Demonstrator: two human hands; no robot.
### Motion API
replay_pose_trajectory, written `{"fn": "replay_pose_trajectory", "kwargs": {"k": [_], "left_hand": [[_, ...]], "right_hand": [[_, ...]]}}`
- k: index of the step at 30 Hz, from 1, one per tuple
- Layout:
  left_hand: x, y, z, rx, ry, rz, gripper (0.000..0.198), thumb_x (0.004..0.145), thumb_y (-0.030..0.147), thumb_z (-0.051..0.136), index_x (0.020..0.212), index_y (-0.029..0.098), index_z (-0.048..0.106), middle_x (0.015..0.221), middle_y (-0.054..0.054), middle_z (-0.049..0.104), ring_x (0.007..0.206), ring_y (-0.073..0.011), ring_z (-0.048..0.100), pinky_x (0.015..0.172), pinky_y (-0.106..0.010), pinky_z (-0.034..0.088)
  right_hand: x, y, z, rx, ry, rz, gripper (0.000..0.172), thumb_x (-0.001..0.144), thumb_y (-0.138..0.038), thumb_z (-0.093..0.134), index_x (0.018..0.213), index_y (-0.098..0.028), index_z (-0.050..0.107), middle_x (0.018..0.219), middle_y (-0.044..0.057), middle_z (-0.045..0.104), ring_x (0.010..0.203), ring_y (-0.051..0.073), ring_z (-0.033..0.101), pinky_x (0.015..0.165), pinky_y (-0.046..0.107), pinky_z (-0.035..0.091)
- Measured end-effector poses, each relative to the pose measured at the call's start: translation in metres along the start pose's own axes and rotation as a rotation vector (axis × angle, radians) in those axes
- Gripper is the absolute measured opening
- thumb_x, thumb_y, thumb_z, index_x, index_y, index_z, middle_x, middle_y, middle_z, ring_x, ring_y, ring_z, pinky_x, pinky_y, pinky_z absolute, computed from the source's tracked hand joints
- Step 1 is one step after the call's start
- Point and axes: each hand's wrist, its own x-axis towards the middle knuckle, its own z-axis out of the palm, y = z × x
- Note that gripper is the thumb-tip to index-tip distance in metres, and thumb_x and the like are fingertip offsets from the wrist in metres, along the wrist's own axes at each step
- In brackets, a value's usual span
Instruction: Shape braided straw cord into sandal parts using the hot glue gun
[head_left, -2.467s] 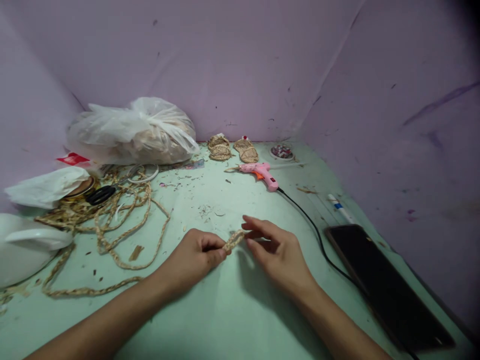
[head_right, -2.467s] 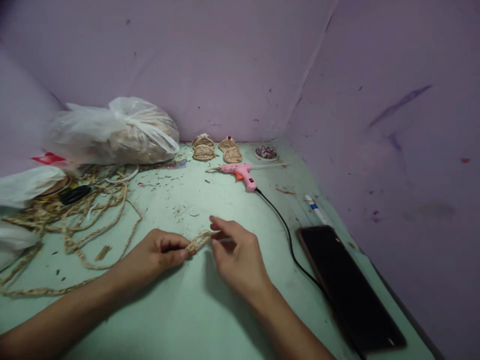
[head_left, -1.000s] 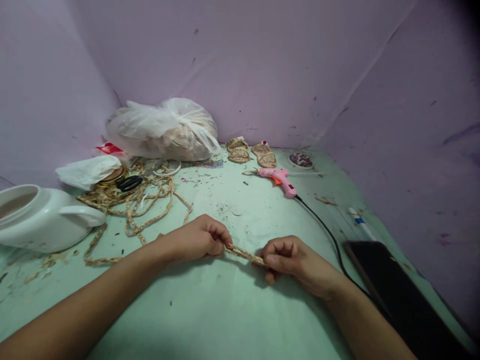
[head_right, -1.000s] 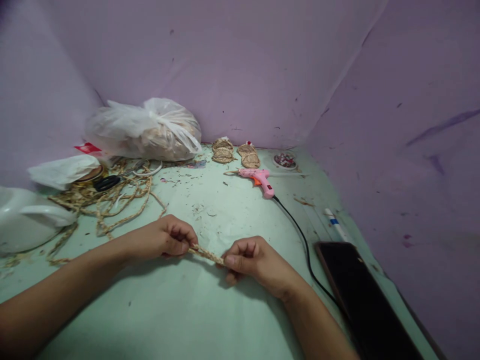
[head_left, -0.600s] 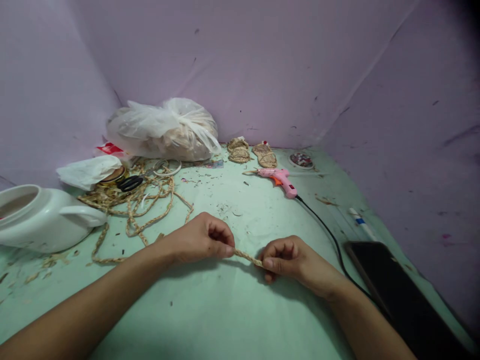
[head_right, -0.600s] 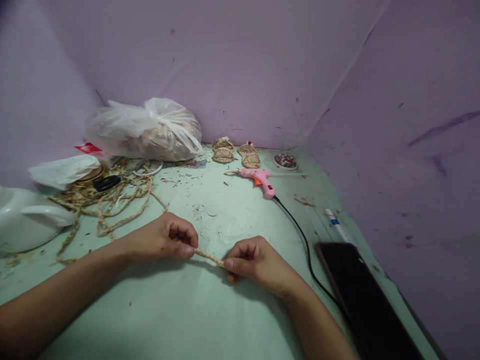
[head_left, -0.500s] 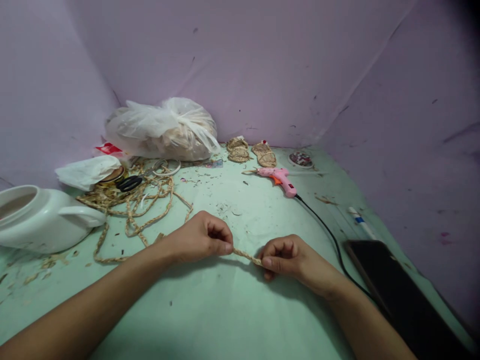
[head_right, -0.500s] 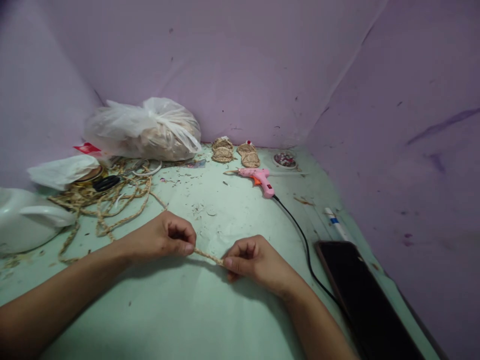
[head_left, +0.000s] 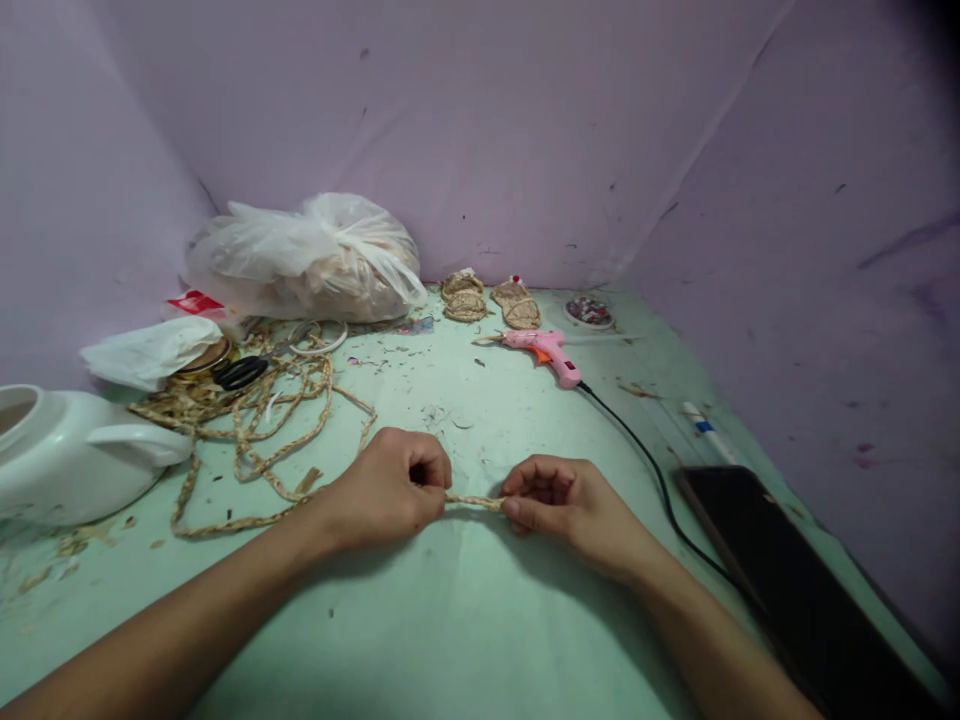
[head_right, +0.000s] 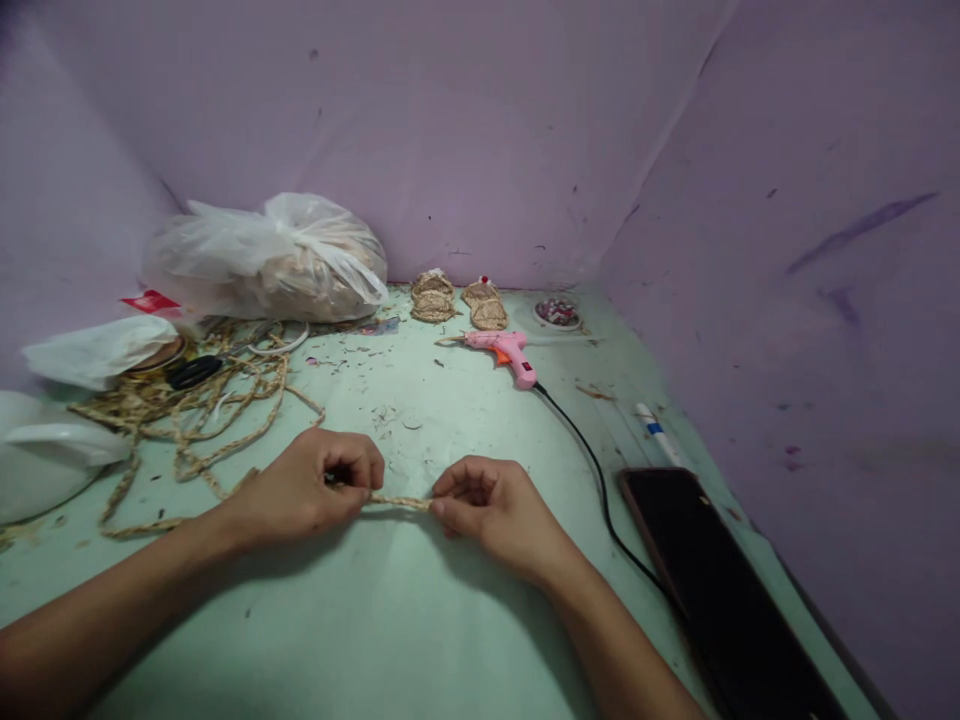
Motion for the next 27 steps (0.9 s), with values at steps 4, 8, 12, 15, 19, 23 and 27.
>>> {"fn": "replay_pose_trajectory", "kwargs": {"k": [4,8,12,15,19,23,27], "left_hand": [[-0.003,-0.003,0.005,0.239,0.048,0.105,0.009,0.060,0.010,0.043,0.058,0.017,0.048,0.065,0.000,0.056,0.057,-0.0101,0.046,0.052,-0.022,0.033],[-0.004,-0.006,0.014,0.462,0.050,0.217,0.010,0.062,0.008,0.042,0.058,0.017,0.042,0.062,0.001,0.050,0.057,-0.0104,0.043,0.053,-0.023,0.030],[-0.005,-0.008,0.022,0.630,0.078,0.279,0.012,0.067,0.009,0.040,0.058,0.018,0.038,0.063,0.000,0.047,0.056,-0.0117,0.041,0.052,-0.026,0.027],[-0.005,-0.010,0.025,0.682,0.077,0.309,0.012,0.069,0.011,0.040,0.060,0.018,0.039,0.066,0.000,0.047,0.059,-0.0132,0.043,0.053,-0.027,0.028],[-0.006,-0.011,0.023,0.684,0.029,0.329,0.009,0.069,0.012,0.041,0.063,0.018,0.042,0.070,-0.001,0.048,0.062,-0.0139,0.044,0.055,-0.027,0.030],[-0.005,-0.007,0.010,0.597,-0.070,0.301,0.013,0.067,0.007,0.041,0.069,0.018,0.048,0.073,0.000,0.052,0.065,-0.0133,0.047,0.057,-0.025,0.032],[-0.005,-0.003,-0.008,0.483,-0.156,0.214,0.027,0.066,0.005,0.042,0.084,0.020,0.054,0.077,0.001,0.057,0.069,-0.0127,0.050,0.058,-0.023,0.035]], "right_hand": [[0.000,0.005,-0.001,-0.326,0.073,-0.209,0.019,0.077,-0.023,0.057,0.093,-0.016,0.064,0.071,0.002,0.062,0.062,0.012,0.055,0.058,0.025,0.042],[-0.006,0.004,-0.001,-0.832,0.070,-0.420,0.022,0.083,-0.017,0.048,0.095,-0.023,0.066,0.087,0.003,0.064,0.077,0.015,0.057,0.067,0.027,0.042],[-0.011,0.003,0.002,-1.104,0.171,-0.419,0.018,0.082,-0.021,0.052,0.090,-0.028,0.067,0.085,0.001,0.064,0.078,0.017,0.055,0.062,0.027,0.040],[-0.010,0.004,0.006,-1.133,0.217,-0.414,0.011,0.080,-0.028,0.058,0.086,-0.027,0.067,0.084,0.001,0.064,0.078,0.018,0.053,0.059,0.027,0.038],[-0.007,0.005,0.012,-1.120,0.227,-0.405,0.013,0.079,-0.033,0.058,0.089,-0.027,0.065,0.086,0.002,0.063,0.078,0.017,0.053,0.058,0.027,0.037],[-0.004,0.005,0.017,-1.084,0.188,-0.388,0.013,0.081,-0.029,0.057,0.090,-0.029,0.065,0.086,0.001,0.061,0.077,0.016,0.052,0.059,0.027,0.037],[-0.004,0.007,0.018,-1.029,0.198,-0.399,0.013,0.079,-0.025,0.057,0.089,-0.027,0.066,0.084,0.002,0.062,0.076,0.016,0.053,0.060,0.027,0.038]]}}
